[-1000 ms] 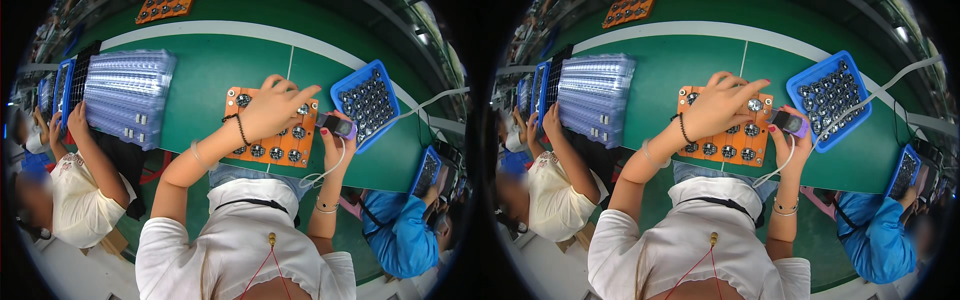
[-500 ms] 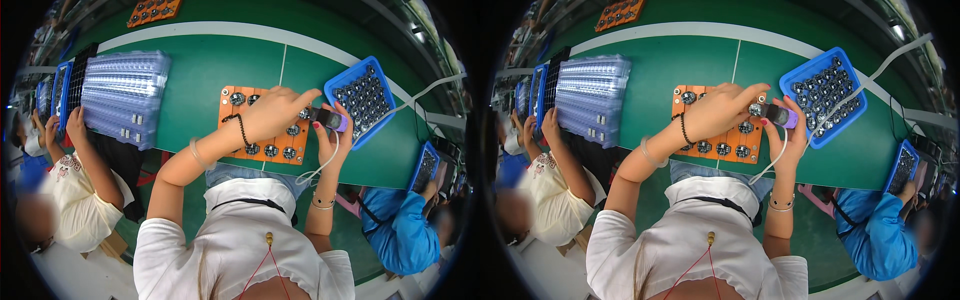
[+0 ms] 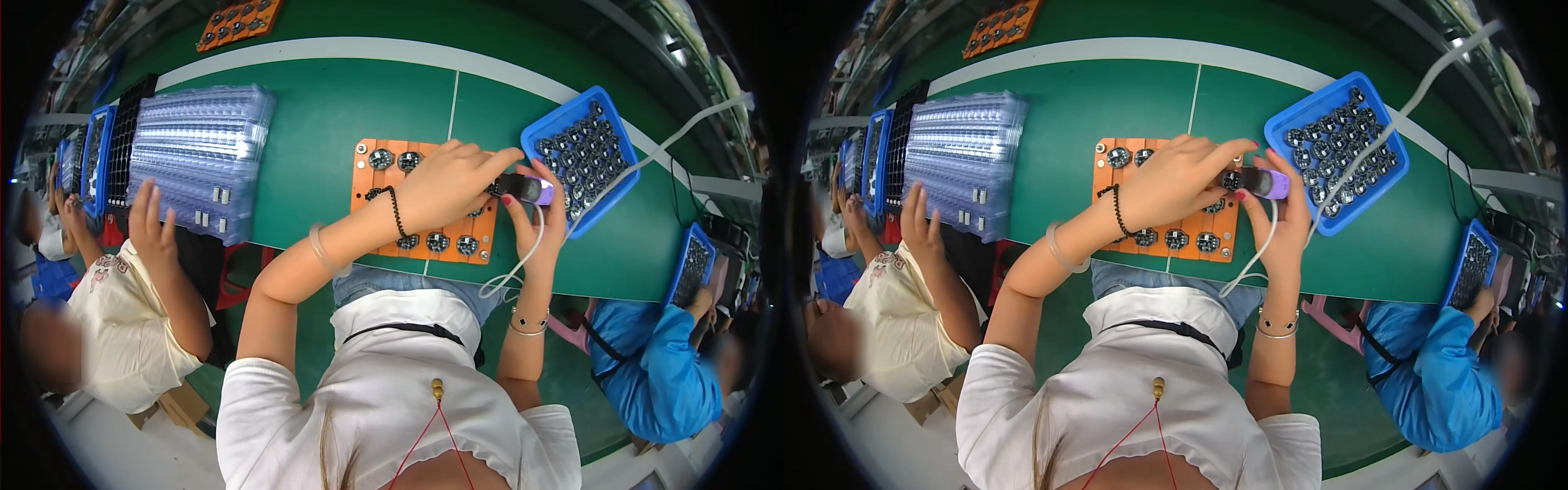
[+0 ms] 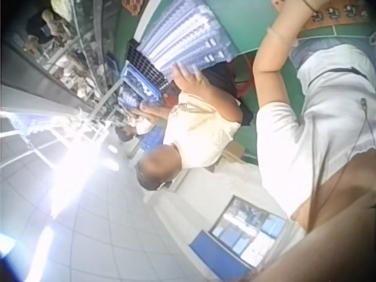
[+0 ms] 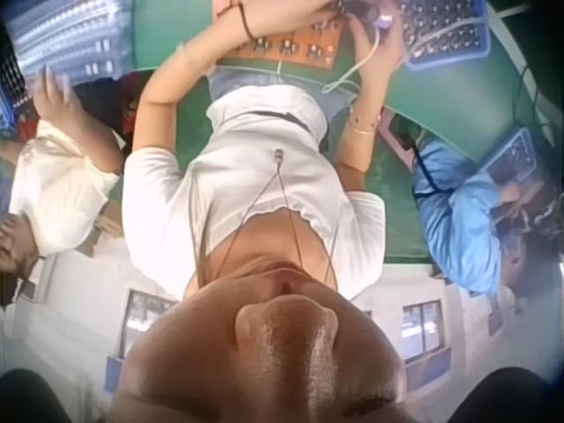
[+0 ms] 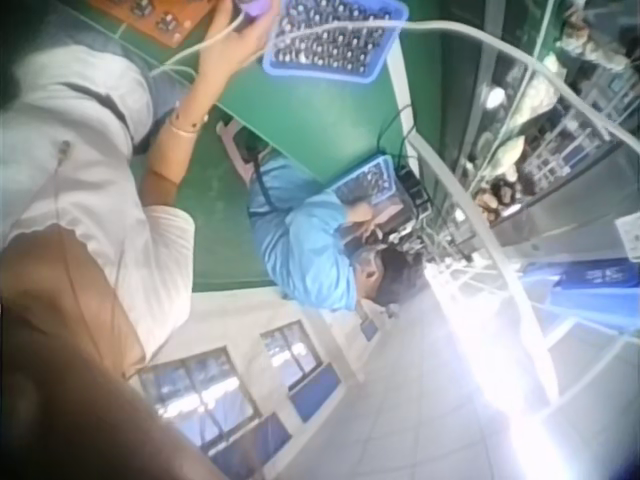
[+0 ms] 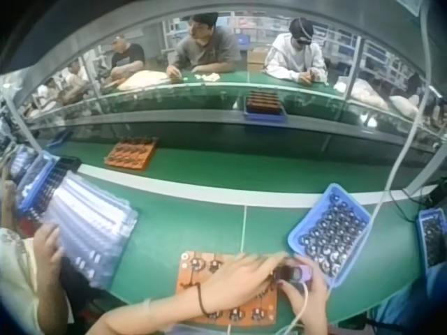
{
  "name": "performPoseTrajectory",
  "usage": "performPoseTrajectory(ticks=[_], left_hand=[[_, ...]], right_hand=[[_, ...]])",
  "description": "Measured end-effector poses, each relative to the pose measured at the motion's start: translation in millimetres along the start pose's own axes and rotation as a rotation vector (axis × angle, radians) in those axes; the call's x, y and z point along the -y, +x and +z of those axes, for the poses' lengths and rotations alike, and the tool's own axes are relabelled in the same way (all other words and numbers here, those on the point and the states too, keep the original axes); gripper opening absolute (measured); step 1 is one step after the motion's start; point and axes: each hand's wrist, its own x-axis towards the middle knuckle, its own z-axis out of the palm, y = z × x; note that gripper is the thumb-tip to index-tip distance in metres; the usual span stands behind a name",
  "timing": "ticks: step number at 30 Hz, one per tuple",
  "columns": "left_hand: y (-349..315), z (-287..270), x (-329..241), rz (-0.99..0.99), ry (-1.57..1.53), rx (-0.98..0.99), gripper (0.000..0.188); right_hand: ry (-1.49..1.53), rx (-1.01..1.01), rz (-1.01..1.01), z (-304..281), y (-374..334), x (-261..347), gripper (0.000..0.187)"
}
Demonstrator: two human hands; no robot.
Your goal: Placing small electronic components into a testing jig or circuit board and checking them with a handheld electronic tester.
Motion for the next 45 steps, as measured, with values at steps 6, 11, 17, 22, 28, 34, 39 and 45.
performPoseTrajectory(ticks=[6, 11, 17, 22, 28, 34, 39, 45], left_hand=[[-0.1, 1.4, 0.5, 0.007, 0.027, -0.001, 0.063], [0.5, 5.9, 6.0, -0.04, 0.029, 0.012, 0.065], [0.3, 6.0, 5.6, -0.027, 0.021, -0.01, 0.066], [1.2, 5.5, 5.3, -0.033, 0.021, -0.005, 0.066], [1.5, 7.5, 11.8, -0.097, -0.029, -0.007, 0.063], [0.4, 2.3, 16.4, -0.111, 0.007, -0.041, 0.061], [-3.7, -7.8, 6.0, -0.09, 0.052, -0.116, 0.055], [-28.0, -13.4, -6.2, -0.041, 0.039, 0.0, 0.049]], right_hand=[[0.032, -0.011, 0.022, 3.0, -2.0, 0.8, 0.055], [0.035, -0.056, 0.0, -1.6, -0.6, -1.6, 0.053], [-0.029, 0.019, 0.006, 5.3, 0.9, -5.7, 0.052], [0.028, 0.013, 0.023, 4.4, 2.2, -5.9, 0.051], [0.01, -0.024, 0.026, 0.7, -0.8, -8.9, 0.049], [0.018, -0.004, 0.012, -11.3, -9.4, 7.5, 0.049], [-0.233, 0.167, -0.023, -4.9, -17.4, 4.1, 0.051], [-0.234, 0.198, -0.042, -2.7, -19.3, -0.2, 0.049]])
